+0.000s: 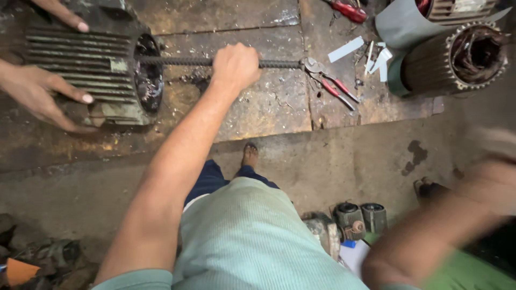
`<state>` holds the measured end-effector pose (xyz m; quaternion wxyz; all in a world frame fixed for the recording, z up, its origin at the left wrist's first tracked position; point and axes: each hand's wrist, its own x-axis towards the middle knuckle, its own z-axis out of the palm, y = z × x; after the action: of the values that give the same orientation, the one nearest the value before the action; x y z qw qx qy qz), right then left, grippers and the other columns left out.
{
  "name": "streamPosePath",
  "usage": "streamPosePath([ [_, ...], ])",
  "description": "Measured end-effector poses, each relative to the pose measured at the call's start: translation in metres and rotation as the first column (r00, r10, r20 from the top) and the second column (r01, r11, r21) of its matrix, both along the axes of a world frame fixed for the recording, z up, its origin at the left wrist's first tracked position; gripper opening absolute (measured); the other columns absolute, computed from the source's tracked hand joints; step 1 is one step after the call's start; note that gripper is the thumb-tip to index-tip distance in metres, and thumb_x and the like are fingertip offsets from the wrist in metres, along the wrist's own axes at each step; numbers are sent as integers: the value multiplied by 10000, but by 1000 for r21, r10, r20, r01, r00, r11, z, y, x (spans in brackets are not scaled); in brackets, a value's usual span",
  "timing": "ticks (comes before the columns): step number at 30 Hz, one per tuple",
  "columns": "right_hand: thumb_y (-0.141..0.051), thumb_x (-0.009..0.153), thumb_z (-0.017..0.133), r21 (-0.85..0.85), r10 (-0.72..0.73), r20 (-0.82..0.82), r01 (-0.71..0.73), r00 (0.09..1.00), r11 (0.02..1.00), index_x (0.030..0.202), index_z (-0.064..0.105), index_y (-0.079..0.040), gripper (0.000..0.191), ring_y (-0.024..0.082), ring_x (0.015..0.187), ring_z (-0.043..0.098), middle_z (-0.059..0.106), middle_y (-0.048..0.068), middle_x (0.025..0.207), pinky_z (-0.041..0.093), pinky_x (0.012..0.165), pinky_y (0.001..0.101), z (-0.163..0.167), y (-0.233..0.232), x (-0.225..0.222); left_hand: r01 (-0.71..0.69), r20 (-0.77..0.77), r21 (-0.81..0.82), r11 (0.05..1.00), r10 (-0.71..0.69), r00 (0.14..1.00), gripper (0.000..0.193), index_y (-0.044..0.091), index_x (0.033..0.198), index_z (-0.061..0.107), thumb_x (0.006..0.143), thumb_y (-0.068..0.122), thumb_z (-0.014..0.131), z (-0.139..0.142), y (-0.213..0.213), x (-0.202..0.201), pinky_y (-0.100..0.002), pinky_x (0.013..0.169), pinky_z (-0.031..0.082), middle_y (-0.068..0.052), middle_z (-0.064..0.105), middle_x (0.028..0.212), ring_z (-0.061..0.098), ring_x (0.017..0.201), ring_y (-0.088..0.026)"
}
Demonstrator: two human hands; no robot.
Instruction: The person uses pliers to pull copper windings from a motor stator, then uses a hammer and metal rod to drive the windings out of the stator slots. The person repeatedly flips the stator and continues hammering to remove the remaining copper.
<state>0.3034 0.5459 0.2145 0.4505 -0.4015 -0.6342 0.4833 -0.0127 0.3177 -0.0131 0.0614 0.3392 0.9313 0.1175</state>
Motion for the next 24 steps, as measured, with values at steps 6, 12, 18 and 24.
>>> streamPosePath([
  [6, -183, 975, 634, -803, 869, 95, -479, 485, 355, 1057, 484, -54, 214, 105, 479, 414, 478, -8, 675, 383, 426, 304, -131, -69, -39, -2, -47, -42, 999, 0, 999, 159, 73, 851, 811, 826, 193, 710, -38, -13, 5, -496, 693, 603, -220, 749, 842, 751, 799, -402],
  [12, -163, 926, 663, -833, 680, 171, -264, 713, 487, 1160, 567, -105, 259, 76, 503, 400, 460, -35, 689, 331, 427, 265, -179, -31, 82, 14, -51, -8, 1000, -15, 999, 176, 123, 893, 819, 769, 200, 722, -33, -21, 3, -494, 675, 598, -205, 742, 801, 743, 764, -397],
  [18, -146, 949, 649, -583, 351, 217, -167, 911, 795, 1139, 558, -89, 219, 67, 519, 401, 471, -42, 705, 324, 430, 261, -62, 41, 154, -60, -107, 178, 982, 80, 991, 165, 115, 884, 815, 842, 249, 728, 11, -22, -10, -503, 652, 591, -198, 738, 792, 736, 751, -402],
  [24, -121, 959, 632, -337, 161, -238, -237, 958, 911, 1110, 545, -82, 178, 73, 503, 412, 488, -32, 698, 348, 427, 261, -111, 55, 76, -68, -74, 147, 987, 80, 994, 147, 98, 819, 807, 722, 170, 724, 9, -18, -12, -494, 659, 599, -205, 737, 779, 744, 765, -389],
])
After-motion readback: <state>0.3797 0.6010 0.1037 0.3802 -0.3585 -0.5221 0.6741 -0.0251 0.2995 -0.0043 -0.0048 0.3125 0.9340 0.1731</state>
